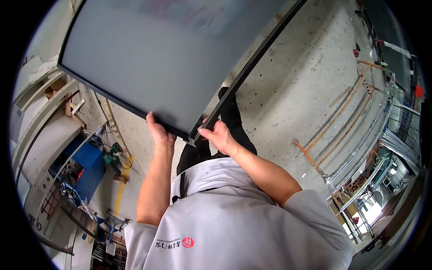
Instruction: The person positions a large rectangular panel on a frame with a helper, applies a bead of sealant along the edges using a sealant gun, and manually attaches long frame pieces and metal clips to the edges of the panel.
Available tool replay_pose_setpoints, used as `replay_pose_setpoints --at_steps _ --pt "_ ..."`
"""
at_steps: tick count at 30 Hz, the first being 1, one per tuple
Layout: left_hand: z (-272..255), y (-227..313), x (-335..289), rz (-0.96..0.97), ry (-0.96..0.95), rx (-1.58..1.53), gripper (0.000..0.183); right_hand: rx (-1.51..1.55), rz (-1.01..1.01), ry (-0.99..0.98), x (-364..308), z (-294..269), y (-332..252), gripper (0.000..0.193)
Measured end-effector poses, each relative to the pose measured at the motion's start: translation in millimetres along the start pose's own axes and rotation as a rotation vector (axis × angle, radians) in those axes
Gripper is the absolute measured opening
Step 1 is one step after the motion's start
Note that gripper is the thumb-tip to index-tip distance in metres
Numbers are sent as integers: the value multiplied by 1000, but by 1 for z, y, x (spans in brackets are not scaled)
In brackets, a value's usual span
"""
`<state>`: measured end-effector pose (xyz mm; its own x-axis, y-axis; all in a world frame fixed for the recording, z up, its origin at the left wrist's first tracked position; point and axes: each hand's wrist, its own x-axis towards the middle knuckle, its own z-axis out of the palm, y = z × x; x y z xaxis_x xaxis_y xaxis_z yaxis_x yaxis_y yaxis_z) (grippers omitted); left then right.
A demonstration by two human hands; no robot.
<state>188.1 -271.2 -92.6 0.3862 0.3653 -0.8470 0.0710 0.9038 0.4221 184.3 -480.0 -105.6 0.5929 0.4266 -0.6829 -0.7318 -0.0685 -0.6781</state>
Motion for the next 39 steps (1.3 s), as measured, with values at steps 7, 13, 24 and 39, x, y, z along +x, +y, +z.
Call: replay_pose_setpoints --at_steps 7,13,24,39 --pt "2 -1 -2 -22 52 20 46 82 104 -25 -13 -9 -24 30" --pt "4 -1 -2 -46 64 58 48 100 100 5 -25 -21 -22 33" --pt "-8 -1 2 -25 39 97 47 162 -40 66 -35 -7 -10 36" --pt "-11 -3 4 -37 -124 59 33 13 -174 312 -21 13 42 46"
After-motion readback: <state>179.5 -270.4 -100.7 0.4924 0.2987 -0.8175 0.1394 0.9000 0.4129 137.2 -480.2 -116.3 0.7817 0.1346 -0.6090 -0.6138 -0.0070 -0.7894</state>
